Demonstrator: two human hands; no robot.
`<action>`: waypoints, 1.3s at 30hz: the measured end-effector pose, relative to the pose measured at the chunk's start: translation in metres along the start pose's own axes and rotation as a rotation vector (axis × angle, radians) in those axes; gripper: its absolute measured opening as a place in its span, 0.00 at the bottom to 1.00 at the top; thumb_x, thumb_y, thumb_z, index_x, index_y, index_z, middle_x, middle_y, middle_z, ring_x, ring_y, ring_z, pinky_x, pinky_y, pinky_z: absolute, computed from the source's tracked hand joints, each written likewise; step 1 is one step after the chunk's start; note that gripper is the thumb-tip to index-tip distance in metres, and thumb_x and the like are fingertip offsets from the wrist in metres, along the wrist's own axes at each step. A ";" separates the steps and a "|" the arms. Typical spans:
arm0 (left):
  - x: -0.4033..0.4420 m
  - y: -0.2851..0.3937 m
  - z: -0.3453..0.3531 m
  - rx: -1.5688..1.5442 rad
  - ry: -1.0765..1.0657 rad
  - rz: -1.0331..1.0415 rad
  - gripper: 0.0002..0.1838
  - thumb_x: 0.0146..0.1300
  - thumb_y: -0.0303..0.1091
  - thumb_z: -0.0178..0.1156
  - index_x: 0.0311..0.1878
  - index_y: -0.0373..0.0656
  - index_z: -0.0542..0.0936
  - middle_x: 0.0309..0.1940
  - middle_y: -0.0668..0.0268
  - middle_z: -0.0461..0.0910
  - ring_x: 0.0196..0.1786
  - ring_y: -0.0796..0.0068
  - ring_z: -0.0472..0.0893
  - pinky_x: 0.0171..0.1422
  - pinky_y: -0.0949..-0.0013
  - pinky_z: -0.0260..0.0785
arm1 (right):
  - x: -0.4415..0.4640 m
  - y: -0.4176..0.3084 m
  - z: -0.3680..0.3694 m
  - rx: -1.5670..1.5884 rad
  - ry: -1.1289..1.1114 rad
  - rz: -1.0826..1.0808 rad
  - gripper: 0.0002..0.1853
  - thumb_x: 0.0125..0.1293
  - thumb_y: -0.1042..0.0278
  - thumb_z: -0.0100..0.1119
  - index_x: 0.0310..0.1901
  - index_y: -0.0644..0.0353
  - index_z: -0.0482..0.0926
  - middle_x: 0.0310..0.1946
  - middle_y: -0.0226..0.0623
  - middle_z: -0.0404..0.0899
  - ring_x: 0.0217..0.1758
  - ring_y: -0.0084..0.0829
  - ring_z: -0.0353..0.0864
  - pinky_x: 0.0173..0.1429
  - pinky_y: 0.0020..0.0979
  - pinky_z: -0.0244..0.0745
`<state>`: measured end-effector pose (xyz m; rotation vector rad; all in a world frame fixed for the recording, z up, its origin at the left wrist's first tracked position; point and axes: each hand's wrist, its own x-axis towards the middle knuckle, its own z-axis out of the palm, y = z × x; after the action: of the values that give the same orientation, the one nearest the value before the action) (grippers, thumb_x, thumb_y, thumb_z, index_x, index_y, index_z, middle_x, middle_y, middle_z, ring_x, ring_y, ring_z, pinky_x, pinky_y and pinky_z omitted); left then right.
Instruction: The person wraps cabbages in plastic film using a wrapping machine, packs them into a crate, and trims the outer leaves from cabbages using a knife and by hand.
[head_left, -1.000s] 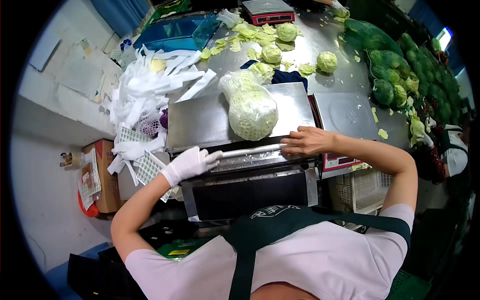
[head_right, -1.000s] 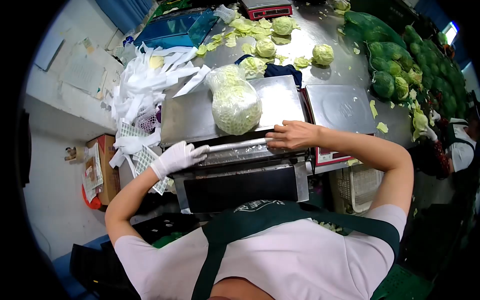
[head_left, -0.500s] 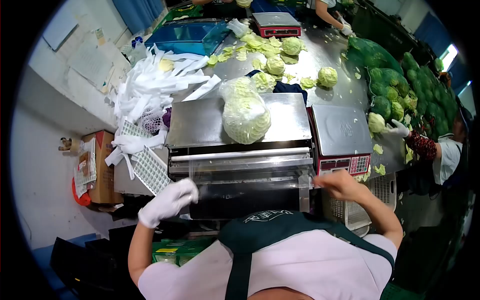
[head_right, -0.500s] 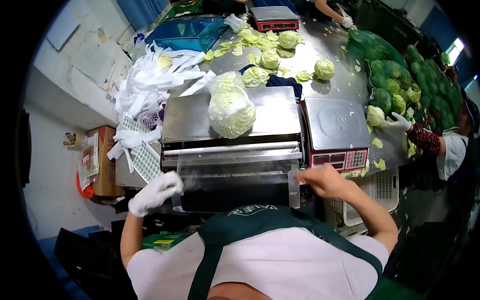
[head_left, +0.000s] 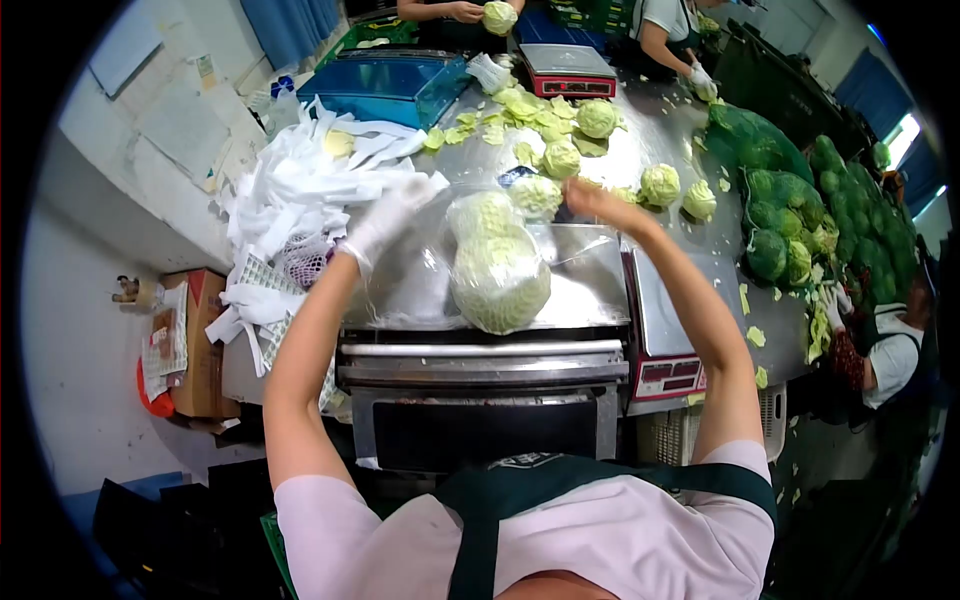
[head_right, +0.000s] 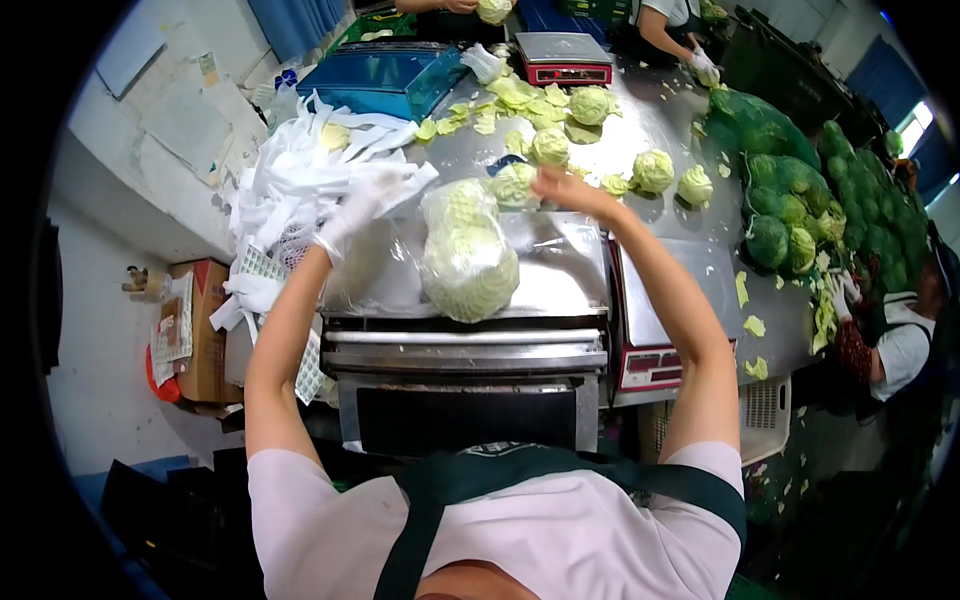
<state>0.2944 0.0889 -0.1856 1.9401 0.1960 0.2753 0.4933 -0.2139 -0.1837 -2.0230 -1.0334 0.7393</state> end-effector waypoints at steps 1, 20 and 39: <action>-0.023 -0.002 0.010 -0.212 -0.199 -0.285 0.24 0.63 0.48 0.56 0.53 0.39 0.74 0.49 0.58 0.78 0.54 0.65 0.75 0.57 0.63 0.65 | -0.010 0.004 0.007 0.008 -0.114 -0.020 0.55 0.50 0.21 0.46 0.69 0.60 0.53 0.70 0.51 0.50 0.72 0.43 0.52 0.72 0.41 0.51; -0.146 0.046 0.095 0.369 0.118 0.483 0.45 0.38 0.41 0.76 0.61 0.35 0.67 0.44 0.49 0.78 0.43 0.54 0.81 0.47 0.63 0.74 | -0.111 -0.025 0.105 -0.181 0.125 -0.588 0.59 0.38 0.52 0.78 0.67 0.67 0.50 0.49 0.55 0.76 0.50 0.49 0.79 0.54 0.40 0.75; -0.375 0.167 0.135 -0.154 -0.265 -0.461 0.38 0.42 0.42 0.76 0.54 0.33 0.71 0.41 0.56 0.82 0.41 0.73 0.82 0.50 0.70 0.73 | -0.311 -0.106 0.140 0.178 -0.432 -0.080 0.43 0.40 0.41 0.75 0.47 0.74 0.74 0.34 0.50 0.82 0.36 0.38 0.84 0.46 0.33 0.79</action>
<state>-0.0262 -0.1926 -0.1170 1.7025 0.4246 -0.2627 0.1846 -0.3850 -0.1276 -1.6964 -1.2305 1.2146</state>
